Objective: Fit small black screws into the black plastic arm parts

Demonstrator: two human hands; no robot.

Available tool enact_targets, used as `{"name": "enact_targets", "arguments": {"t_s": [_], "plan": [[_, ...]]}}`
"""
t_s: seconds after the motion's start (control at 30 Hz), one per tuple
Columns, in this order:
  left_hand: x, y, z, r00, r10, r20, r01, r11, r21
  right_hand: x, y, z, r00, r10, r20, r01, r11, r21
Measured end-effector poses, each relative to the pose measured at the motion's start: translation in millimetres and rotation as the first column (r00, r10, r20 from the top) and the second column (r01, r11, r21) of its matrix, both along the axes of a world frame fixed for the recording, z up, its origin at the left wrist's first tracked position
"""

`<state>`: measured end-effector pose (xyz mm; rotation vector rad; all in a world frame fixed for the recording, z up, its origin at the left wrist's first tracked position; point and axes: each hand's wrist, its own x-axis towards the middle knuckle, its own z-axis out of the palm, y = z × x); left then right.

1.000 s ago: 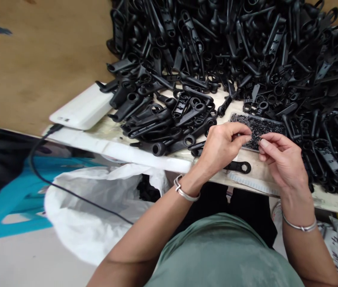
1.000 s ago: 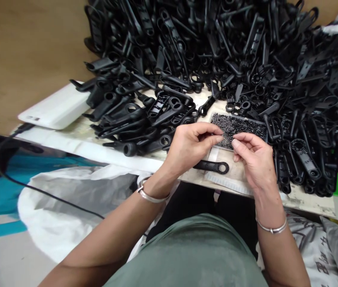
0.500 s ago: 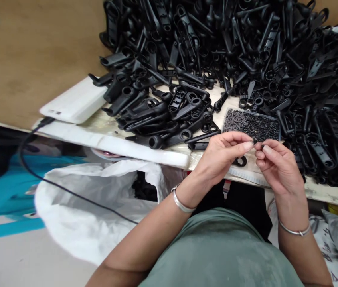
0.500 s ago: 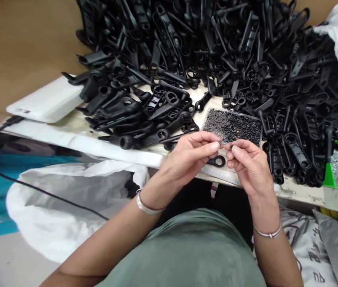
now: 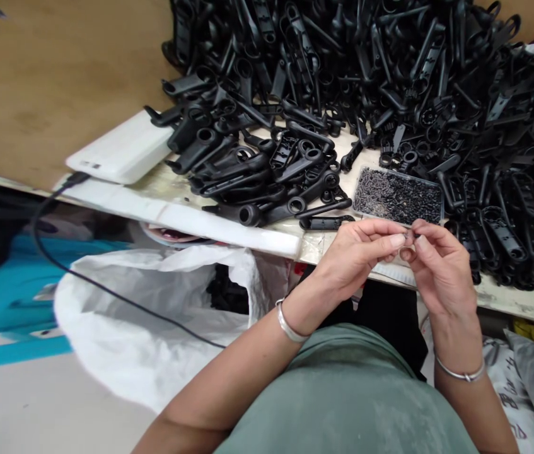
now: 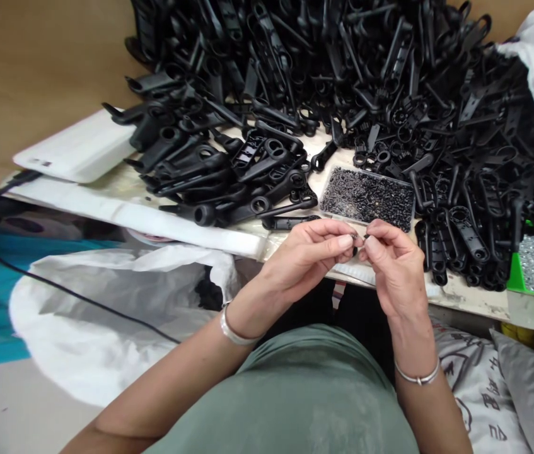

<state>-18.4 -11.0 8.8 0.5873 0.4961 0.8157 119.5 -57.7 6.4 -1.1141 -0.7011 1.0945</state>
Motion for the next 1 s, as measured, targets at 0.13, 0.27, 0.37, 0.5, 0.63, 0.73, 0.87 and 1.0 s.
{"name": "enact_targets", "arguments": {"t_s": [0.13, 0.27, 0.37, 0.5, 0.63, 0.73, 0.87, 1.0], "plan": [[3.3, -4.5, -2.8, 0.998, 0.024, 0.066, -0.022, 0.999, -0.032, -4.3, -2.3, -5.5, 0.999, -0.037, -0.006, 0.037, 0.999, 0.029], [5.3, -6.9, -5.4, 0.995, 0.038, 0.092, -0.032, 0.997, -0.067, -6.5, -3.7, -8.4, 0.999, -0.048, 0.005, 0.048, 0.998, 0.034], [6.1, -7.7, -6.9, 0.994, 0.041, 0.1, -0.034, 0.997, -0.074, -7.0, -3.7, -10.0, 0.998, -0.06, 0.02, 0.059, 0.997, 0.039], [7.0, -8.9, -9.7, 0.993, 0.051, 0.107, -0.042, 0.995, -0.088, -6.5, -2.7, -14.6, 0.996, -0.065, 0.06, 0.061, 0.996, 0.059], [7.6, -9.6, -11.9, 0.995, 0.054, 0.086, -0.047, 0.996, -0.08, -5.3, -3.0, -20.9, 0.984, -0.086, 0.154, 0.07, 0.992, 0.108], [7.8, -9.6, -12.2, 0.995, 0.064, 0.074, -0.058, 0.995, -0.082, -4.3, -6.3, -22.3, 0.926, -0.184, 0.33, 0.138, 0.978, 0.156], [8.3, -10.0, -11.2, 0.994, 0.068, 0.086, -0.06, 0.994, -0.09, -1.6, -13.1, -17.0, 0.769, -0.256, 0.586, 0.146, 0.963, 0.228], [8.6, -11.1, -10.3, 0.995, 0.073, 0.071, -0.068, 0.995, -0.072, 1.1, -18.0, -8.4, 0.725, -0.22, 0.652, 0.086, 0.969, 0.231]]}}
